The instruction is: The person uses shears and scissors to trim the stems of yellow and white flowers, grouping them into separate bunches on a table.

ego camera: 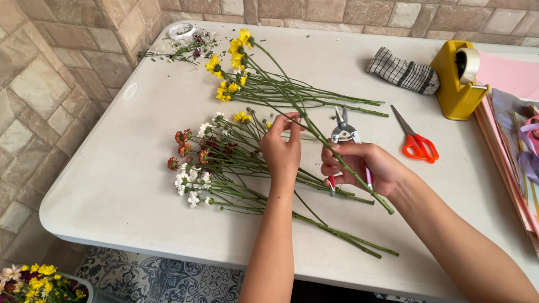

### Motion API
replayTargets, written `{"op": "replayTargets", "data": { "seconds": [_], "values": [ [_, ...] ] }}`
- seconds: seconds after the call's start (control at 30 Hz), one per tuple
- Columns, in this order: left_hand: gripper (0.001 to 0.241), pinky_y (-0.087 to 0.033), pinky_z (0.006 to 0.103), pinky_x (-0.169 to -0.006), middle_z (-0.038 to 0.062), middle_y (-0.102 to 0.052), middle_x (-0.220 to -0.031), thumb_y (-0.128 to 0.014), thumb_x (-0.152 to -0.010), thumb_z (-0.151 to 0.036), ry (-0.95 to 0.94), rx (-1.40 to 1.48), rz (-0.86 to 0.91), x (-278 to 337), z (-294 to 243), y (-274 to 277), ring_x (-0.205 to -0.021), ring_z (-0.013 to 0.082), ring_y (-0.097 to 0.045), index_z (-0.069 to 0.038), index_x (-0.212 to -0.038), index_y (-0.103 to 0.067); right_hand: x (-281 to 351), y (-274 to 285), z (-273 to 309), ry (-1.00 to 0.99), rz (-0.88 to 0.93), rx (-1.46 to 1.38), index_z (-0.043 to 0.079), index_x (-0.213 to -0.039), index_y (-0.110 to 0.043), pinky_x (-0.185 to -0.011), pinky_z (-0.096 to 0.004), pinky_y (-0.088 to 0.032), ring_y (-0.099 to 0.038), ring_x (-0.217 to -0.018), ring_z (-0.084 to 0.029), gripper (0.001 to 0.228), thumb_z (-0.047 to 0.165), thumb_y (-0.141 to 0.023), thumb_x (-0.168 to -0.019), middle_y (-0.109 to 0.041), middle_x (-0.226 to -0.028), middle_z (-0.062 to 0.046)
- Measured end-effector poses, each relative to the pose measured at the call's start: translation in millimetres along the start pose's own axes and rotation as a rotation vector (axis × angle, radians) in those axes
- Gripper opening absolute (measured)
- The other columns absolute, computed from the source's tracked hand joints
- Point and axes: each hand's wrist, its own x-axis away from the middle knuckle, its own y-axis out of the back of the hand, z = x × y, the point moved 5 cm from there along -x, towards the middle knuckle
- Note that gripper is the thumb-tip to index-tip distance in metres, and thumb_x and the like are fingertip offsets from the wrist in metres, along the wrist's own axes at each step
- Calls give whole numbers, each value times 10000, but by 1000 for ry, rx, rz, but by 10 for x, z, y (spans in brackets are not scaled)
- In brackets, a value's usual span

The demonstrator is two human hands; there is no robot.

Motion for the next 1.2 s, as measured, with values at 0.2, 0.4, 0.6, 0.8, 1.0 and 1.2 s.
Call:
{"op": "replayTargets", "data": {
  "seconds": [0.2,0.4,0.6,0.8,1.0,1.2],
  "values": [
    [201,-493,291,-685,-42,-702,-787,-588,-772,-182,153,-21,-178,-35,246,1,-720,136,-650,-186,-973,-588,-37,-148,62,18,-25,77,54,-857,-522,-767,-382,-513,-487,-690,-153,210,250,-539,-932,-391,-693,2],
    [357,-461,272,-761,131,-651,-1132,-460,-856,-203,196,806,152,-27,-93,-78,-881,213,-659,-46,-1139,-613,-50,44,229,259,-233,524,-45,-824,-633,-660,-353,-511,-591,-707,-242,164,83,-591,-918,-563,-704,-135],
    [542,-575,277,-746,217,-668,-1135,-537,-910,-113,68,881,488,70,-396,-97,-973,263,-700,-55,-1430,-398,38,120,315,395,-326,1012,112,-795,-664,-717,-303,-453,-541,-668,-165,116,166,-641,-895,-645,-621,-38],
    [578,-628,323,-731,179,-685,-1047,-660,-886,-60,103,859,445,100,-446,-99,-899,254,-715,-45,-1412,-418,128,280,345,437,-348,982,80,-894,-687,-771,-351,-465,-548,-715,-192,99,177,-669,-894,-685,-687,-102],
    [511,-639,312,-716,156,-704,-991,-728,-857,-81,138,909,265,19,-314,-16,-891,266,-728,-76,-1321,-515,414,471,632,622,-578,944,73,-1018,-665,-783,-323,-457,-561,-728,-182,120,172,-617,-970,-672,-767,-86],
    [444,-633,335,-733,96,-687,-937,-748,-835,-82,221,874,175,19,-224,-44,-862,242,-730,-64,-1241,-571,702,603,661,733,-774,708,38,-996,-634,-766,-285,-469,-541,-732,-162,108,101,-548,-1004,-608,-719,-87]
  ]
}}
